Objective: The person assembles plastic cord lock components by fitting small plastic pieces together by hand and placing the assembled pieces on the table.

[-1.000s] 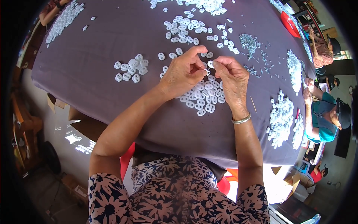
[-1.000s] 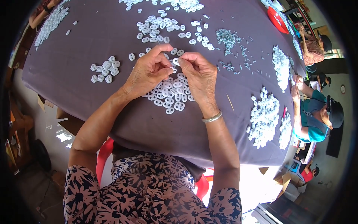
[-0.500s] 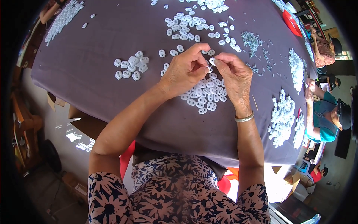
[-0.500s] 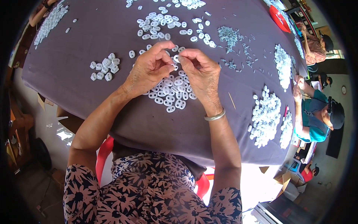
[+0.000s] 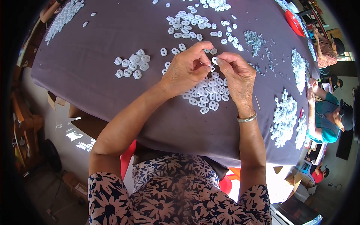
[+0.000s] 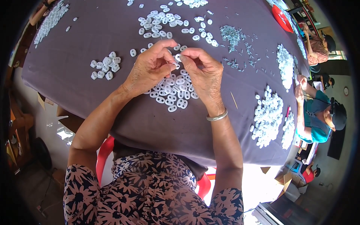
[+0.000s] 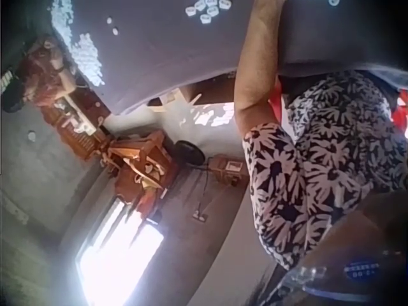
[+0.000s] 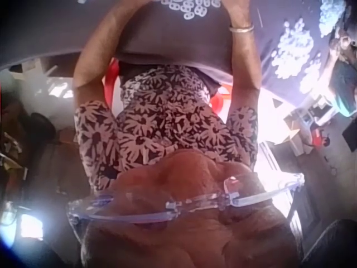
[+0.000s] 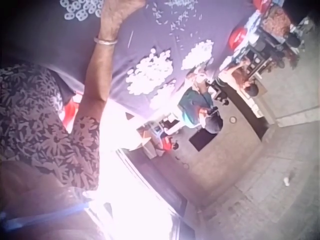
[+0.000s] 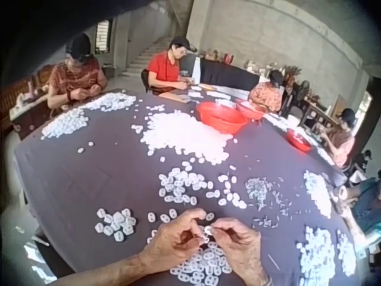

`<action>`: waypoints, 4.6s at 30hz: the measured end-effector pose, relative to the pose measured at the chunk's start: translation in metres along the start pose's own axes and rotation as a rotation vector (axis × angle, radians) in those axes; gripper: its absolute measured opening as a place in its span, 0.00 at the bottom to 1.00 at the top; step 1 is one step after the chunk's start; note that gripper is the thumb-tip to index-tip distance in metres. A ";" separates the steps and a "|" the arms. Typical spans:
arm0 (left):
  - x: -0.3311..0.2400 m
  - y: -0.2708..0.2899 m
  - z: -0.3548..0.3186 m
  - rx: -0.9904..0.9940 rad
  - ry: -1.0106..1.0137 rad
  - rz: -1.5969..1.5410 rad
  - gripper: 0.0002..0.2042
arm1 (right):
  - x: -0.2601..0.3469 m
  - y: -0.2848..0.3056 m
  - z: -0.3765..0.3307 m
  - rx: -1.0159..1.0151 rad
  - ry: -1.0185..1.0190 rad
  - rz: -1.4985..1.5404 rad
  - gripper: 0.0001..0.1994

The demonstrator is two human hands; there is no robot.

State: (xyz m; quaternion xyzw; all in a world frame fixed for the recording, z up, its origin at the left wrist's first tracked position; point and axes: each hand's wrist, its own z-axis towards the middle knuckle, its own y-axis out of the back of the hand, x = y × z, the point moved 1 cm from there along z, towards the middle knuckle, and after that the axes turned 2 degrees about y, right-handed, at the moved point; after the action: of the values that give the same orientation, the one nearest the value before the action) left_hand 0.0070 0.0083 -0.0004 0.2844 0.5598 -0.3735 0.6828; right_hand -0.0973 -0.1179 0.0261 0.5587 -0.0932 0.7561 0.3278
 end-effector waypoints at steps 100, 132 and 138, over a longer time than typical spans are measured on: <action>-0.013 -0.004 -0.007 0.159 0.264 -0.351 0.16 | -0.007 -0.001 -0.018 0.364 0.481 -0.590 0.10; -0.049 0.119 -0.096 -0.484 -0.015 0.773 0.33 | -0.021 0.018 -0.001 -0.052 -0.163 0.056 0.18; -0.037 0.103 -0.082 -0.332 0.032 1.175 0.51 | -0.023 0.018 -0.004 -0.037 -0.137 0.005 0.19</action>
State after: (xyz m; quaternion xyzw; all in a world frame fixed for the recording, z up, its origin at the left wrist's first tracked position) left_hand 0.0438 0.1393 0.0152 0.4408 0.3703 0.1622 0.8014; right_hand -0.1074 -0.1386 0.0084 0.6028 -0.1308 0.7151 0.3288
